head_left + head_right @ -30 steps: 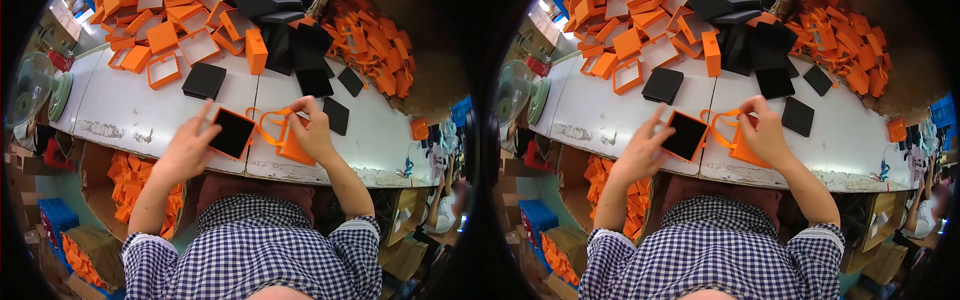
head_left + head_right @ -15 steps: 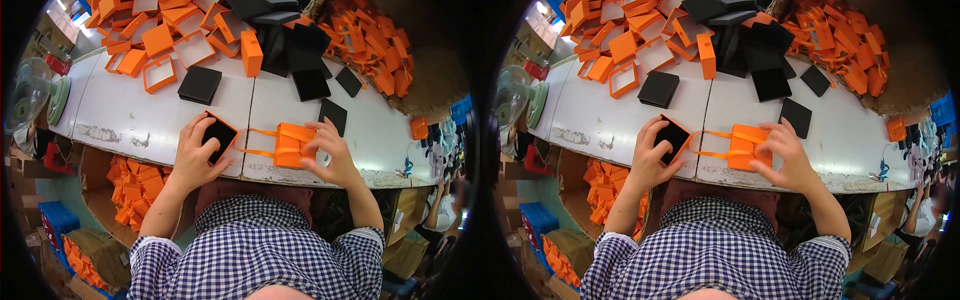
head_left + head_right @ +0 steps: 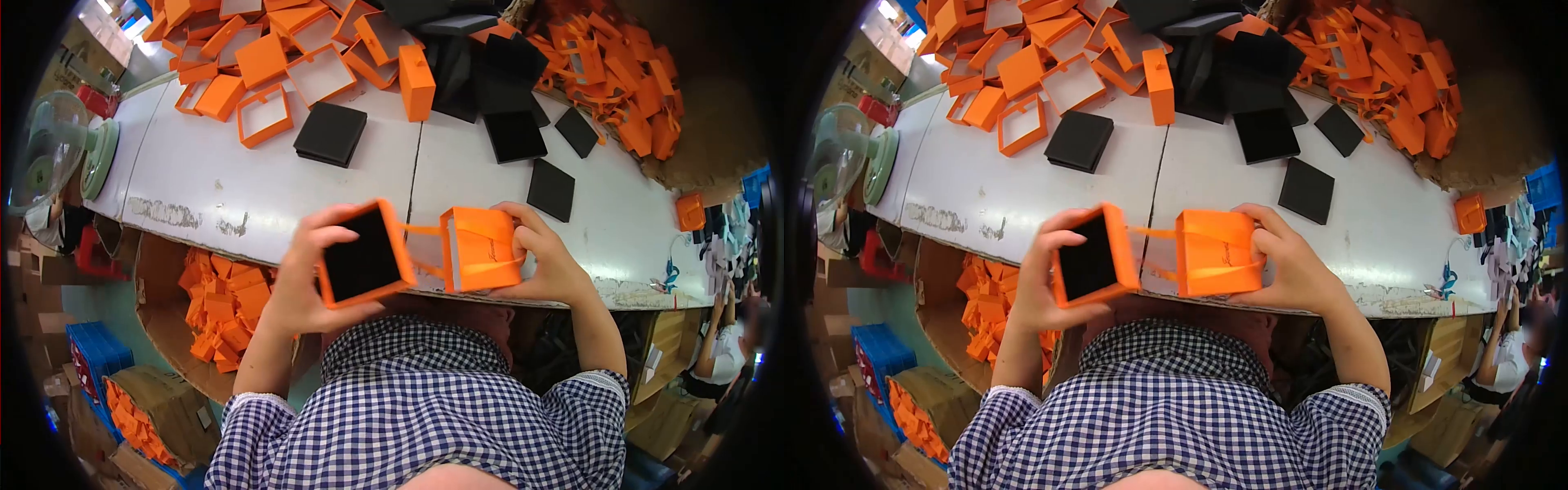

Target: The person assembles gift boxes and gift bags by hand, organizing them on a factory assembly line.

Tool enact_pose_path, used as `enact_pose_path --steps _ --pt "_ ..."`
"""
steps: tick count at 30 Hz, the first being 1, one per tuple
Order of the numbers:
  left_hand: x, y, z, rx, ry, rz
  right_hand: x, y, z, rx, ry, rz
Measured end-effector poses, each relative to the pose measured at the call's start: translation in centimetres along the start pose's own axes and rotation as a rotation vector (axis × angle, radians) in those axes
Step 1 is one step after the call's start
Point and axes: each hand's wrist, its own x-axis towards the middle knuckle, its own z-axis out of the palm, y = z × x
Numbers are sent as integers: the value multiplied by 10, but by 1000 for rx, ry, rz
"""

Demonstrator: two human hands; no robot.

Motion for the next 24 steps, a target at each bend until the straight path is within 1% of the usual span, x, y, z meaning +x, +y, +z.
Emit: enact_pose_path --steps 2,3,4,6,8,9,11,14,16,18,21,22,23,24 --pt "13 15 8 -14 -180 13 6 -8 -2 122 -11 -140" --pt "19 19 11 76 -224 39 7 -12 -6 122 -11 -146" --pt "22 17 9 79 -222 41 8 -16 -12 119 -23 -129" --pt "28 13 6 132 -303 61 7 -21 -18 114 -33 -110" --pt "29 18 4 77 -286 85 6 -24 -19 23 3 -210" --pt "29 21 2 22 -272 105 6 -25 -18 24 5 -207" --pt "33 23 2 63 -299 89 7 -27 -16 -1 -44 -86" --pt "34 23 2 99 -340 69 8 -28 -13 57 -97 -132" --pt "31 20 3 87 -373 56 7 -26 -8 87 -76 -154" --pt "29 14 3 51 -311 70 7 -24 -4 114 -53 -179" --pt "21 1 9 48 -299 50 6 -30 4 57 -15 -172" --pt "17 -2 12 49 -297 47 6 -37 6 62 1 -104" --pt "13 -3 17 -13 -245 37 7 -43 10 68 18 -36" --pt "11 -3 22 -73 -192 30 10 -46 19 68 17 -39"
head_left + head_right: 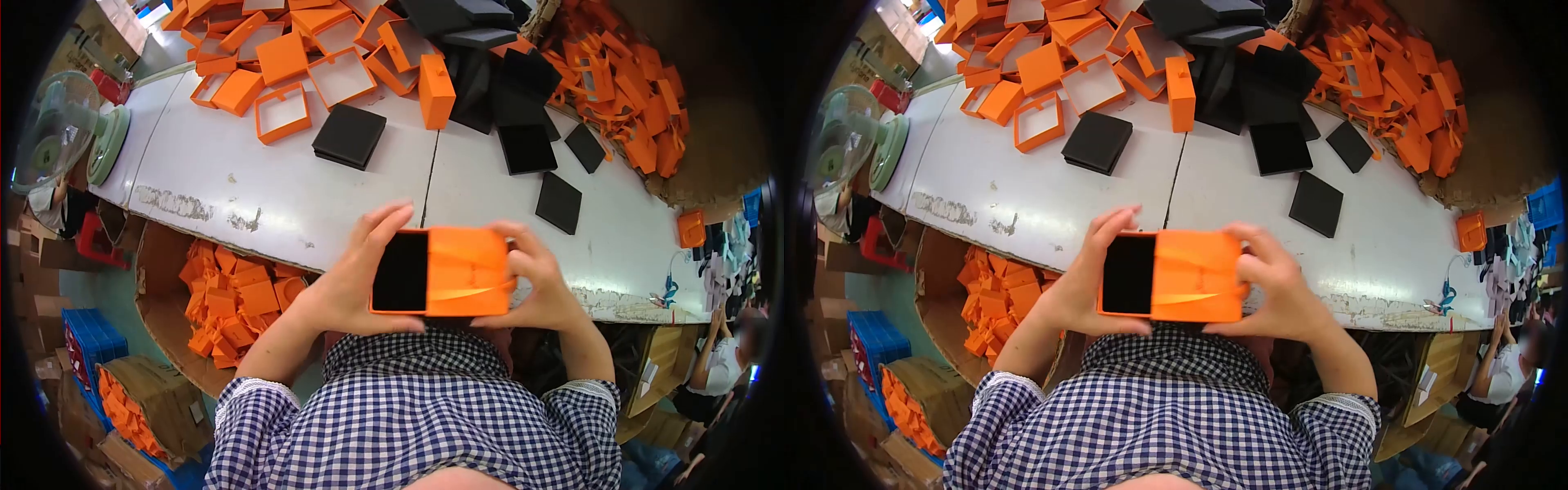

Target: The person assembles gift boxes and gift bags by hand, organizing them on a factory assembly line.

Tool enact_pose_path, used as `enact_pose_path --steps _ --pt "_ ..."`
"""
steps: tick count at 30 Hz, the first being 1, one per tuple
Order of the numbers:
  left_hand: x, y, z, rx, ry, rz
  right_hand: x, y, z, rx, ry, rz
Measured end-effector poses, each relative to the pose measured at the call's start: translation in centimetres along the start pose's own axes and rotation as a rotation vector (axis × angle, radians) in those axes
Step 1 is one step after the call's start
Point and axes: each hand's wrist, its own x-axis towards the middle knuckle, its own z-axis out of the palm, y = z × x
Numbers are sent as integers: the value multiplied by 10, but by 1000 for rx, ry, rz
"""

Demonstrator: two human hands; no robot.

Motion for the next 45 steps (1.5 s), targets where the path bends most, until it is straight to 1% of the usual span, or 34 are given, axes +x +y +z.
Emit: enact_pose_path --steps 2,4,6,7,8,9,11,12,14,15,16,17,18,20,21,22,23,24,25,26,27,28,29,30,32,34,36,38,39,41,42,43,44,45 --pt "4 9 18 -14 -32 104 8 0 28 102 -8 -153" --pt "0 9 25 -15 11 148 13 6 50 118 6 -197" --pt "-12 2 15 -5 -57 9 13 4 64 129 30 -212" --pt "-21 2 8 63 -80 -7 14 1 71 197 -25 -194" --pt "-29 10 -7 81 -142 -90 15 1 70 263 -81 -187" --pt "-40 23 -28 106 -196 -179 14 -7 57 192 -142 -206" --pt "-75 46 -93 324 -207 -361 3 6 19 -76 13 -178" --pt "-77 67 -123 588 -235 -393 -8 36 1 -203 180 -138" --pt "-84 65 -152 707 -46 -442 -24 84 -48 -465 272 64" --pt "-74 54 -154 681 16 -476 -39 116 -61 -477 313 160" --pt "-57 31 -156 654 75 -500 -42 121 -72 -471 307 226" --pt "-42 1 -158 752 92 -445 -42 111 -74 -417 283 385" --pt "-25 -29 -159 846 102 -380 -45 119 -71 -416 283 377" --pt "15 -69 -159 810 236 -424 -61 142 -68 -566 146 270" --pt "18 -103 -168 804 222 -407 -64 127 -64 -560 140 276" --pt "14 -143 -189 896 205 -389 -69 123 -59 -564 157 305" --pt "19 -169 -201 982 181 -360 -77 123 -55 -551 161 271" --pt "21 -159 -199 880 263 -312 -86 120 -52 -539 165 245" --pt "13 -155 -203 969 255 -207 -88 112 -49 -659 301 74" --pt "5 -144 -205 772 296 -249 -97 115 -52 -670 321 119" --pt "-4 -133 -208 577 347 -284 -104 122 -55 -632 430 172" --pt "-11 -114 -202 395 383 -310 -108 127 -58 -591 534 216" --pt "-20 -95 -188 285 424 -280 -94 113 -55 -271 774 191" --pt "-22 -75 -168 308 331 -154 -82 99 -55 -269 780 209" --pt "-10 -28 -104 403 118 21 -58 72 -52 487 741 321" --pt "1 -10 -36 184 -54 -43 -31 48 -44 495 468 347" --pt "13 -12 15 146 -159 -105 -2 37 -34 426 157 312" --pt "22 -23 43 69 -115 -14 18 31 -17 195 53 238" --pt "24 -23 52 26 -69 22 22 33 -6 198 50 243" --pt "26 -22 55 97 -117 39 23 40 13 -25 282 -112" --pt "27 -22 55 173 -165 56 21 34 17 -26 283 -108" --pt "25 -23 56 278 -201 81 16 26 20 -45 380 -22" --pt "24 -22 57 276 -204 84 12 20 24 -66 478 66" --pt "23 -19 58 365 -214 72 7 22 32 -69 485 72"
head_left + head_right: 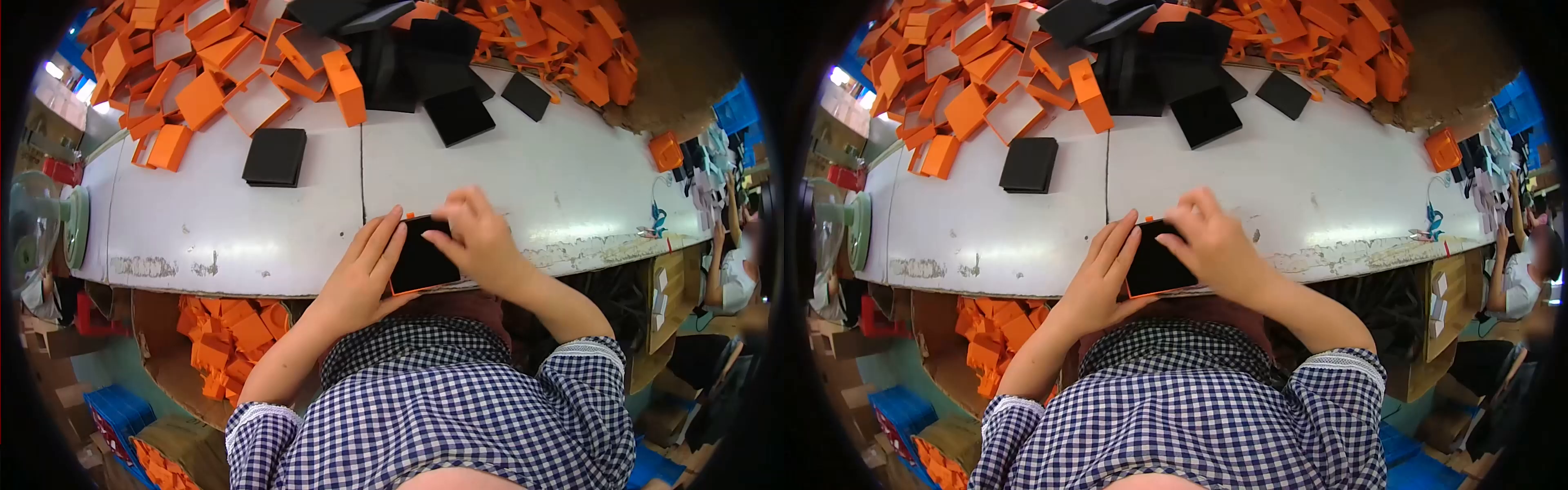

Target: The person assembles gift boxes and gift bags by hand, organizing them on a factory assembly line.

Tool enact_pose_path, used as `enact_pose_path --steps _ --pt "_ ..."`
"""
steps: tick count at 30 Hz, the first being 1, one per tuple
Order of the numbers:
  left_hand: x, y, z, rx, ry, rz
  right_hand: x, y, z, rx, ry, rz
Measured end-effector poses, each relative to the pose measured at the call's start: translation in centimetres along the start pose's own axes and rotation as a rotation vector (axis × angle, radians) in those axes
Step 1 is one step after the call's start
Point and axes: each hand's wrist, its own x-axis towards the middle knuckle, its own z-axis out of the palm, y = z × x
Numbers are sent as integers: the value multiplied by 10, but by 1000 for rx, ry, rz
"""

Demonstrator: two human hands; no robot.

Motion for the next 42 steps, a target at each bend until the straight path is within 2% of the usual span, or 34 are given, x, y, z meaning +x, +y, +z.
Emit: enact_pose_path --steps 2,3,5,6,8,10,11,13,15,17,19,21,23,25,27,29,31,33,34,36,37,39,41,42 --pt "3 5 0 77 -19 12 -17 16 11 -262 -22 -354" --pt "3 6 -1 127 -25 0 -19 18 14 -282 -54 -332" --pt "4 9 -1 164 -31 19 -14 22 3 -78 -135 -287" --pt "3 9 -3 174 -18 6 -11 32 -8 -103 -115 -276" --pt "6 7 -5 197 -15 -1 -1 61 -36 -249 125 -364" --pt "5 4 -4 252 -39 89 26 96 -90 -420 278 -133" --pt "6 3 -3 312 -62 168 39 136 -119 -557 296 -94" --pt "9 8 -6 322 -64 91 62 192 -167 -764 397 131" --pt "8 1 -6 388 41 10 85 226 -210 -997 354 274" --pt "6 -2 -9 395 69 -29 104 245 -235 -1096 338 339" --pt "1 3 -11 371 78 -84 111 309 -256 -1093 226 286" --pt "4 8 -19 445 47 -117 116 388 -280 -1209 312 -93" --pt "4 15 -27 499 -9 -174 115 320 -269 -1154 280 38" --pt "1 17 -34 550 -35 -205 103 251 -252 -1038 315 -88" --pt "-1 17 -39 478 -111 -248 76 157 -203 -894 374 -120" --pt "-3 14 -40 481 -119 -215 37 114 -166 -803 272 -315" --pt "-3 16 -43 511 -115 -240 -3 89 -122 -684 132 -418" --pt "-5 16 -53 548 -134 -281 -32 74 -82 -724 -58 -355" --pt "-8 13 -53 555 -84 -254 -35 61 -76 -736 -55 -339" --pt "-17 7 -55 559 -30 -224 -33 33 -75 -612 -271 -195" --pt "-24 2 -54 482 9 -210 -28 27 -76 -614 -271 -192" --pt "-34 -12 -48 410 48 -193 -6 23 -76 -515 -128 -227" --pt "-43 -26 -36 207 148 -147 20 22 -59 -472 -137 -217" --pt "-43 -25 -33 231 171 -157 32 24 -52 -429 -152 -208"
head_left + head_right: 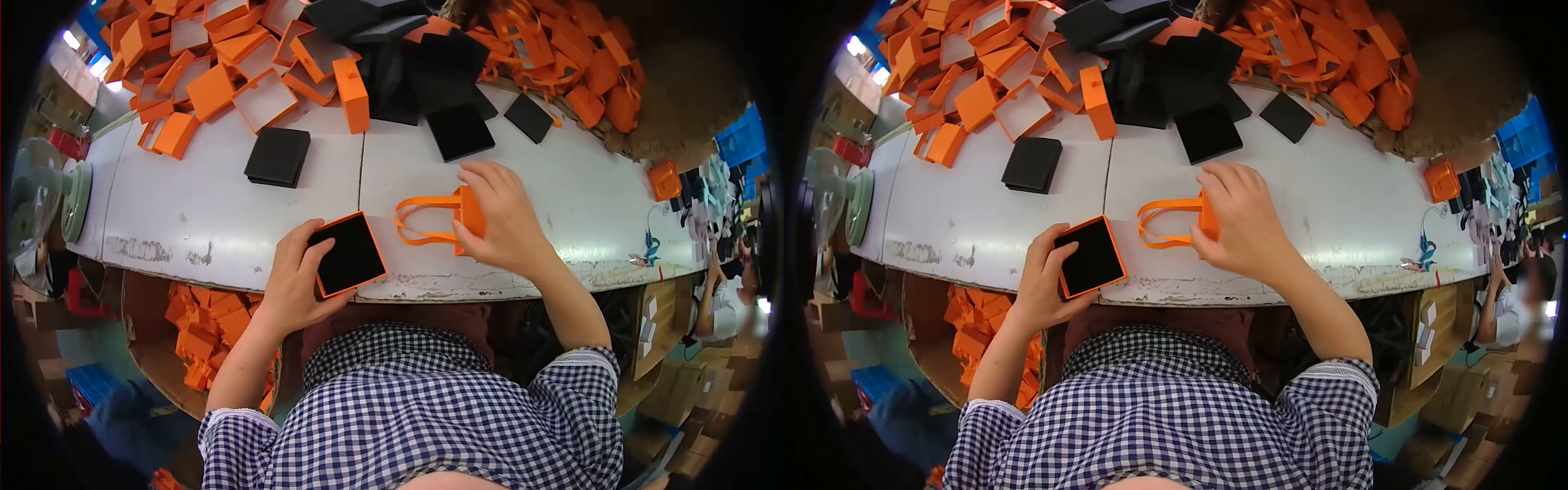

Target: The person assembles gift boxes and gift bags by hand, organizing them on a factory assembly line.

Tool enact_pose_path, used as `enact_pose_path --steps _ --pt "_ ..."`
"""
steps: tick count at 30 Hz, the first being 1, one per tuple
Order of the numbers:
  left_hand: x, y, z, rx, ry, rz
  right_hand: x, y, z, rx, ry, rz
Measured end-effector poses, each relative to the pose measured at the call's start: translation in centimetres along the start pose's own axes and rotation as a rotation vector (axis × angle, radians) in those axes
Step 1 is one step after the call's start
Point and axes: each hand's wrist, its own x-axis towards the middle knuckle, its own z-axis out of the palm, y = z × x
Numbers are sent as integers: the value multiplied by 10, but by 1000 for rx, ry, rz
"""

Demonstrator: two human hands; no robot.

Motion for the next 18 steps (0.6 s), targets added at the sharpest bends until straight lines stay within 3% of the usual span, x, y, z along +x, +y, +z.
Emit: enact_pose_path --steps 4,6,7,9,11,13,14,15,17,18 --pt "2 4 -1 -10 16 -71 28 13 30 -83 -233 106" --pt "1 2 -1 -7 6 -38 31 9 36 325 -26 303" --pt "1 2 -2 -4 9 -45 29 5 35 327 -32 296" --pt "1 1 -1 -9 -5 -43 23 -3 24 1071 273 452" --pt "2 1 -2 -7 -6 -38 5 19 4 1053 188 474" --pt "4 1 -3 -4 -11 -21 -13 41 -14 324 -28 -91" --pt "3 2 -2 5 -11 -33 -20 42 -22 161 -89 -154" --pt "3 2 -2 14 -11 -46 -28 41 -27 157 -90 -147" --pt "3 -3 -3 -81 11 -45 -41 40 -33 172 -288 116" --pt "3 -4 -3 -169 36 -49 -43 42 -33 167 -289 120"
